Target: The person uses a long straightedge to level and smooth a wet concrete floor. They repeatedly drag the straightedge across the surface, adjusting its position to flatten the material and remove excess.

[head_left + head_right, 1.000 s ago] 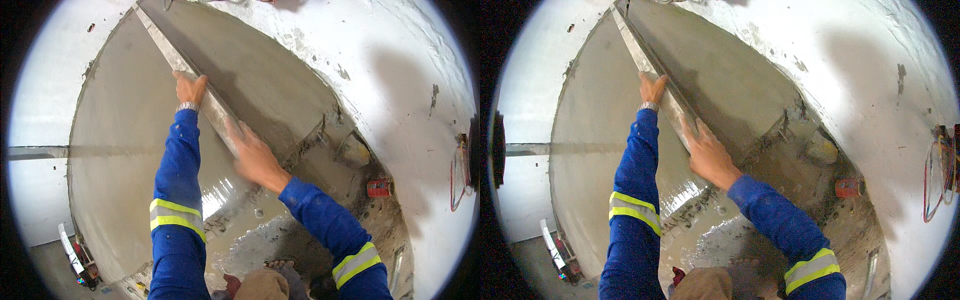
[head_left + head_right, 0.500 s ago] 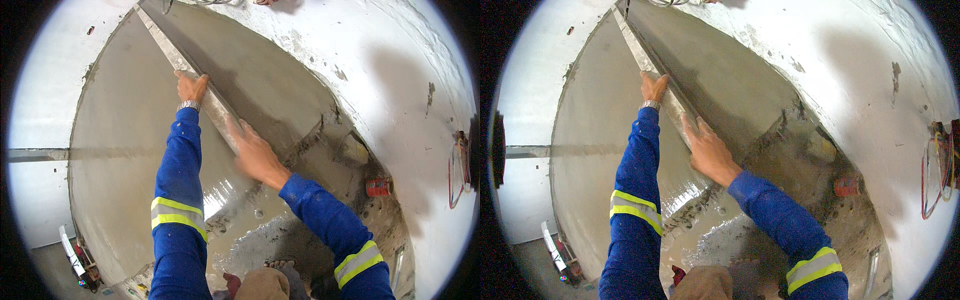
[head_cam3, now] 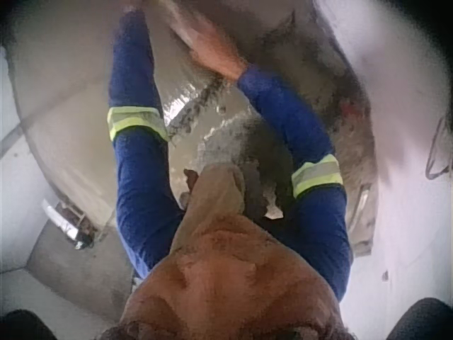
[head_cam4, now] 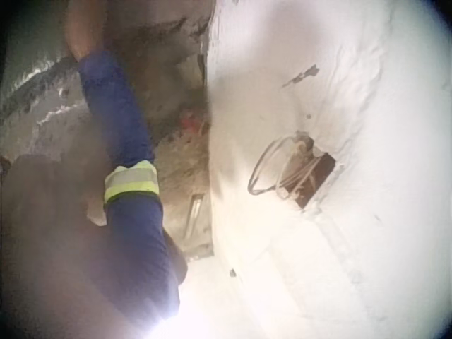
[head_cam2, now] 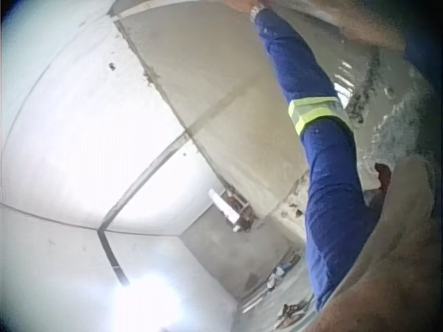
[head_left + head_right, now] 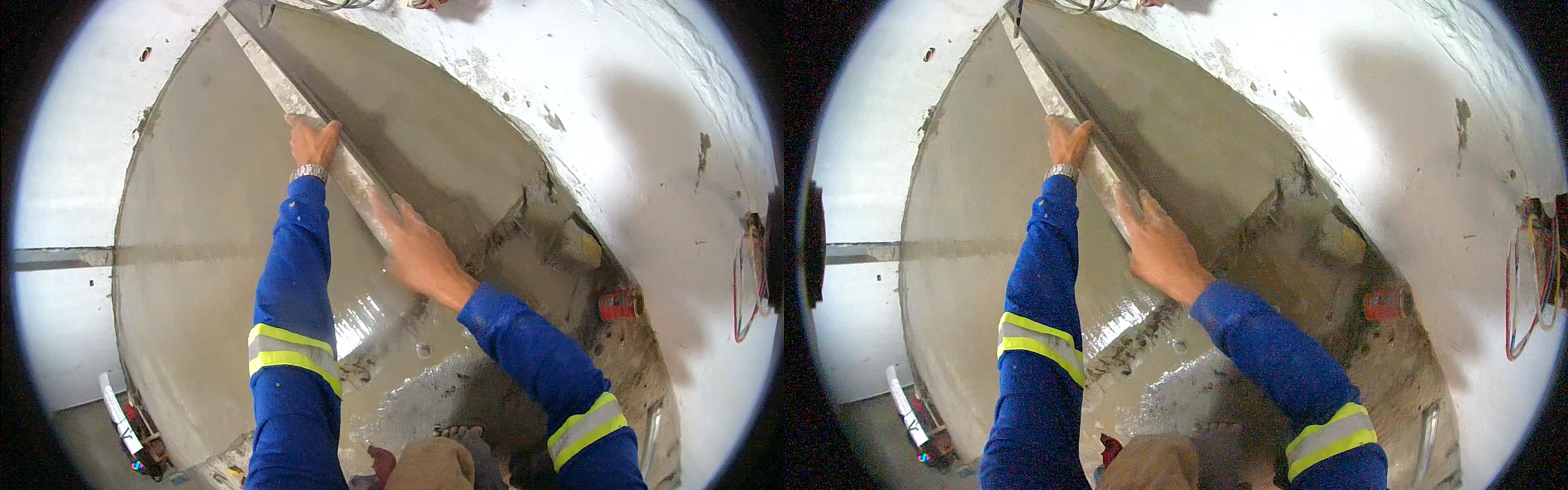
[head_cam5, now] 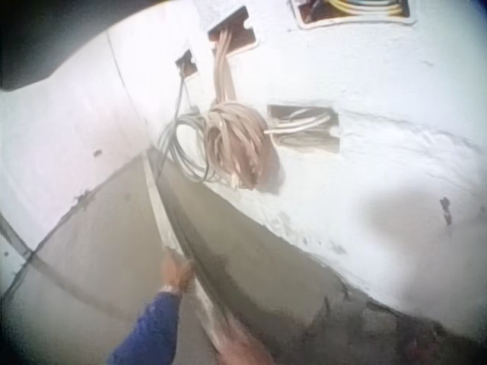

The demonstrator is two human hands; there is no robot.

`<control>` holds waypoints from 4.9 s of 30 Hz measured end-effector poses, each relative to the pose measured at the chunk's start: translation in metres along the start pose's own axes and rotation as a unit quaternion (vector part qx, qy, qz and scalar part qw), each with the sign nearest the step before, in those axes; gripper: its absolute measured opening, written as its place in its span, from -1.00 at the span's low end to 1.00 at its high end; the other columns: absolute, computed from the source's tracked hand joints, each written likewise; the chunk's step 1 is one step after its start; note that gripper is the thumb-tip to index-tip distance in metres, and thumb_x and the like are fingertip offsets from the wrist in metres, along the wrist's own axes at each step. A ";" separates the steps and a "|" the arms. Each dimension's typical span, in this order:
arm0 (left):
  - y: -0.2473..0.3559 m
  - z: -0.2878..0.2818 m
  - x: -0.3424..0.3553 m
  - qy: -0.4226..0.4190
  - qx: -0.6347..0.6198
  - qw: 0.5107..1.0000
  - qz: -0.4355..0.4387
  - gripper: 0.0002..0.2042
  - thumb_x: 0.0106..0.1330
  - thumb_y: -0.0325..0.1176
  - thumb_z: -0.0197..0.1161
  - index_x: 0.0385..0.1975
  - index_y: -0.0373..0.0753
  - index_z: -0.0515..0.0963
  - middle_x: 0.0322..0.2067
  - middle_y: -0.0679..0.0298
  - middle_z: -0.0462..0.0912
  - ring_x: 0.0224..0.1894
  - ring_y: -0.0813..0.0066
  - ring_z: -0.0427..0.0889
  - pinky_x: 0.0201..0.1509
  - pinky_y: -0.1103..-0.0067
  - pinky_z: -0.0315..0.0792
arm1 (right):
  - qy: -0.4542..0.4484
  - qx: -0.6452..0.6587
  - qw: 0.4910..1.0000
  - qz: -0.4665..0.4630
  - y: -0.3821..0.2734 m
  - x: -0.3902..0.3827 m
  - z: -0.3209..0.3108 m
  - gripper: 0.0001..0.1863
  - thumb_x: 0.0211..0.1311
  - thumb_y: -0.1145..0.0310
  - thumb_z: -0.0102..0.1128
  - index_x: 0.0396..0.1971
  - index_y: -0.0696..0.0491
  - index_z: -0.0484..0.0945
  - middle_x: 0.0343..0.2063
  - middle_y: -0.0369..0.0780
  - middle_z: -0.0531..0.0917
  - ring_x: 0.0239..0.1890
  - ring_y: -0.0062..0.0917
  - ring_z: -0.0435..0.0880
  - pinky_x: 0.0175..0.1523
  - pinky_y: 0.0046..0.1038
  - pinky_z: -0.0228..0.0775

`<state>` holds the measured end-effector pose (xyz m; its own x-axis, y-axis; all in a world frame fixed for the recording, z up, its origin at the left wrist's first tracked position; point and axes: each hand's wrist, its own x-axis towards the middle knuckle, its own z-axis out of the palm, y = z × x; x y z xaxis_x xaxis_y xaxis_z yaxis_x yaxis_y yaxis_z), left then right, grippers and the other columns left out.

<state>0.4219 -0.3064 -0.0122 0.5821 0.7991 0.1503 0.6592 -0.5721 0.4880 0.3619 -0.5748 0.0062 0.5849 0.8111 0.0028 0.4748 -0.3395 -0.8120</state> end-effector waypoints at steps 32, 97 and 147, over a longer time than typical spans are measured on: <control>0.020 0.012 -0.011 -0.025 -0.017 0.999 0.012 0.08 -0.12 -0.08 0.34 0.26 -0.70 -0.13 -0.01 -0.39 0.46 0.09 -0.20 0.48 0.21 0.33 0.36 | 0.001 -0.013 1.000 0.017 0.009 -0.011 -0.015 0.00 -0.14 0.58 0.22 0.38 0.08 -0.07 0.18 0.34 0.21 0.20 0.17 0.32 0.26 -0.17 0.29; 0.102 0.002 -0.283 -0.029 -0.140 0.989 0.046 0.07 -0.03 -0.21 0.37 0.31 -0.61 -0.25 0.27 -0.40 0.05 0.28 -0.22 0.22 0.33 0.32 0.20 | -0.056 -0.027 0.997 0.049 0.029 -0.266 -0.081 0.05 -0.16 0.51 0.26 0.40 -0.01 -0.11 0.31 0.13 0.10 0.25 0.08 0.26 0.27 -0.20 0.29; 0.082 -0.027 -0.218 -0.178 0.190 0.708 0.656 -0.49 0.09 -0.58 0.12 0.13 -0.12 0.37 0.17 0.25 0.41 0.36 0.25 0.21 0.36 0.07 0.17 | -0.102 -0.062 0.948 0.296 0.004 -0.629 -0.142 -0.07 -0.07 0.29 0.35 0.31 0.22 0.07 0.22 0.17 0.27 0.24 0.08 0.30 0.30 -0.14 0.22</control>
<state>0.3367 -0.5225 0.0184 0.8506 -0.5258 0.0012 -0.5199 -0.8413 -0.1478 0.0892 -1.1543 0.0842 0.6393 0.5314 -0.5558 0.1832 -0.8072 -0.5611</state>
